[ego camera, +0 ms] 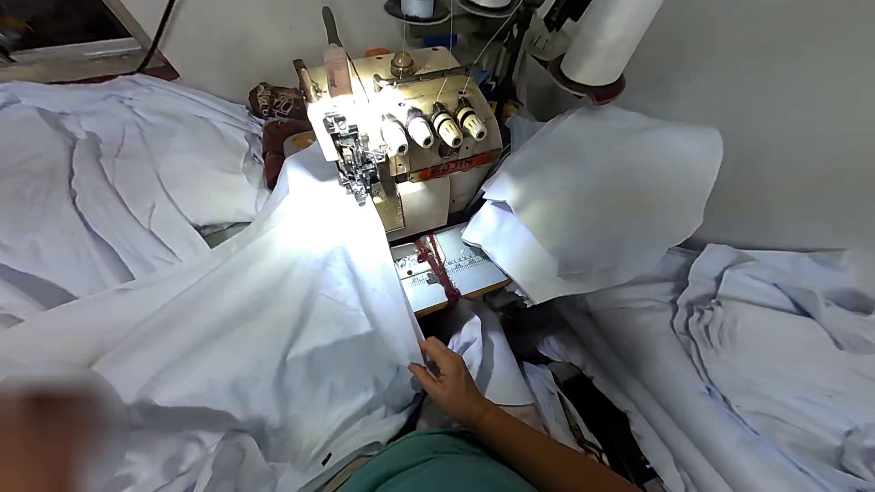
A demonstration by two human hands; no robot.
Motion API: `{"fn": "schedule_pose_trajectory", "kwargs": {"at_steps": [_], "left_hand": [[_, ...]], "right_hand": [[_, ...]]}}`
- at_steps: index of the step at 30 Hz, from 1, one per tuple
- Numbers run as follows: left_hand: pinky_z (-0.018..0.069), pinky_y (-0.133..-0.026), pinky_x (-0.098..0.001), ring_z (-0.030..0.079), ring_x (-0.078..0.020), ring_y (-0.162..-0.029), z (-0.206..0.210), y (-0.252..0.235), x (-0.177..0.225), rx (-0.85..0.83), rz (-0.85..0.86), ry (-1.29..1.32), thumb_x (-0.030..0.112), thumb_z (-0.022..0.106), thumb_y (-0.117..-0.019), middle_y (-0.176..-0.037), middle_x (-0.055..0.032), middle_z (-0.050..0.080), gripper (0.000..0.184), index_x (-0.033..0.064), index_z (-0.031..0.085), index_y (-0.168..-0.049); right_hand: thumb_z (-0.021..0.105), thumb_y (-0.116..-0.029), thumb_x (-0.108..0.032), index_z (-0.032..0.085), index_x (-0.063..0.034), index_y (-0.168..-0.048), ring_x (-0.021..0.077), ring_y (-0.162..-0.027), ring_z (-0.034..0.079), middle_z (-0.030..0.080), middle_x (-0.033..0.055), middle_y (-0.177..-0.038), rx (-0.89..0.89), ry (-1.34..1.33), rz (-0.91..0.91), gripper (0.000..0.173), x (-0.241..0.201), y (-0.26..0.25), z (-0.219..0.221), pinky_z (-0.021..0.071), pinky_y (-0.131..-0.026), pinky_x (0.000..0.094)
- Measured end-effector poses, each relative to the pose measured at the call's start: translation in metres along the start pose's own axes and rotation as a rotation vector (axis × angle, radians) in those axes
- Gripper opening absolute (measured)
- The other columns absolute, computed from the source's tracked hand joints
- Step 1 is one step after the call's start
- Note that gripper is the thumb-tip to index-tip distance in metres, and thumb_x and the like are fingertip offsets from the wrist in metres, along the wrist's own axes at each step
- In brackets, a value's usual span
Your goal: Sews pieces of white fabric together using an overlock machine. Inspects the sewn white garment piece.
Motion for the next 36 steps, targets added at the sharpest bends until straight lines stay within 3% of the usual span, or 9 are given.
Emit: {"fn": "schedule_pose_trajectory", "kwargs": {"at_steps": [3, 8, 10, 13, 19, 22, 32, 35, 36], "left_hand": [[0.0384, -0.107, -0.0648, 0.051, -0.0569, -0.125, 0.028, -0.004, 0.0, -0.029, 0.01, -0.014, 0.008, 0.048, -0.1041, -0.128, -0.0432, 0.053, 0.034, -0.0196, 0.056, -0.123], [0.041, -0.107, -0.0603, 0.057, -0.0502, -0.124, 0.029, -0.004, 0.004, -0.043, -0.042, -0.136, 0.01, 0.043, -0.1057, -0.128, -0.0377, 0.059, 0.035, -0.0153, 0.058, -0.125], [0.0411, -0.106, -0.0618, 0.057, -0.0514, -0.123, 0.029, -0.003, 0.004, -0.044, -0.038, -0.144, 0.01, 0.043, -0.1057, -0.127, -0.0381, 0.059, 0.034, -0.0153, 0.058, -0.123], [0.041, -0.106, -0.0627, 0.056, -0.0525, -0.123, 0.028, -0.001, 0.008, -0.052, -0.037, -0.154, 0.009, 0.043, -0.1057, -0.127, -0.0394, 0.058, 0.034, -0.0161, 0.058, -0.124], [0.0415, -0.104, -0.064, 0.057, -0.0539, -0.121, 0.024, 0.002, 0.018, -0.037, -0.03, -0.135, 0.006, 0.044, -0.1048, -0.124, -0.0402, 0.059, 0.032, -0.0179, 0.058, -0.121], [0.0435, -0.101, -0.0648, 0.059, -0.0544, -0.117, 0.026, 0.002, 0.015, -0.02, 0.013, -0.141, 0.007, 0.044, -0.1049, -0.118, -0.0405, 0.061, 0.032, -0.0186, 0.059, -0.116], [0.0407, -0.106, -0.0625, 0.056, -0.0534, -0.121, 0.022, 0.0, 0.013, -0.13, 0.046, -0.145, 0.004, 0.044, -0.104, -0.125, -0.0406, 0.058, 0.034, -0.0194, 0.055, -0.127], [0.0449, -0.102, -0.0557, 0.059, -0.0492, -0.116, 0.012, 0.013, 0.023, -0.146, 0.096, -0.011, 0.007, 0.049, -0.1034, -0.128, -0.0394, 0.057, 0.038, -0.0186, 0.053, -0.13], [0.0484, -0.097, -0.0516, 0.062, -0.0445, -0.109, 0.008, 0.022, 0.03, -0.144, 0.134, 0.091, 0.007, 0.051, -0.1032, -0.125, -0.0382, 0.059, 0.037, -0.0192, 0.053, -0.129]], "right_hand": [[0.067, -0.0967, -0.019, 0.074, 0.0015, -0.105, 0.0183, -0.094, 0.066, 0.068, 0.0148, -0.103, -0.043, -0.001, 0.002, 0.023, 0.009, 0.007, -0.008, 0.0563, -0.087, 0.0312], [0.063, -0.0994, -0.018, 0.077, -0.0034, -0.103, 0.0202, -0.101, 0.066, 0.066, 0.0147, -0.111, -0.011, 0.106, -0.03, 0.02, 0.007, 0.012, -0.015, 0.0565, -0.09, 0.0336], [0.066, -0.0972, -0.02, 0.078, -0.0061, -0.098, 0.0218, -0.101, 0.065, 0.067, 0.0132, -0.106, 0.067, 0.18, -0.085, 0.019, 0.004, 0.016, -0.017, 0.0563, -0.089, 0.0342], [0.067, -0.0963, -0.021, 0.077, -0.0065, -0.092, 0.0176, -0.094, 0.066, 0.068, 0.0093, -0.096, 0.138, 0.242, -0.199, 0.018, -0.007, 0.021, -0.022, 0.0564, -0.084, 0.027], [0.064, -0.0959, -0.013, 0.073, -0.003, -0.087, 0.0157, -0.09, 0.067, 0.071, 0.0096, -0.092, 0.187, 0.216, -0.345, 0.016, -0.025, 0.033, -0.03, 0.0555, -0.083, 0.0219], [0.066, -0.0937, -0.01, 0.071, -0.0017, -0.083, 0.0131, -0.085, 0.068, 0.07, 0.0093, -0.087, 0.212, 0.133, -0.292, 0.015, -0.028, 0.037, -0.035, 0.0561, -0.08, 0.0203], [0.065, -0.0946, -0.011, 0.068, -0.0002, -0.079, 0.0085, -0.07, 0.063, 0.065, 0.0077, -0.074, 0.219, 0.05, -0.067, 0.02, -0.018, 0.036, -0.039, 0.0527, -0.066, 0.0183], [0.065, -0.0946, -0.013, 0.065, -0.0011, -0.076, 0.0057, -0.065, 0.057, 0.061, 0.0054, -0.07, 0.218, 0.011, -0.019, 0.022, -0.015, 0.032, -0.04, 0.0475, -0.061, 0.0163], [0.066, -0.0949, -0.014, 0.064, -0.0013, -0.076, 0.0045, -0.063, 0.055, 0.059, 0.0041, -0.068, 0.209, -0.025, 0.017, 0.023, -0.013, 0.031, -0.039, 0.0452, -0.059, 0.016]]}}
Point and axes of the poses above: each hand's wrist, its own y-axis away from the middle knuckle, its own z-axis out of the palm, x = y × z, the point moved 5 cm from there along -y, towards the middle knuckle
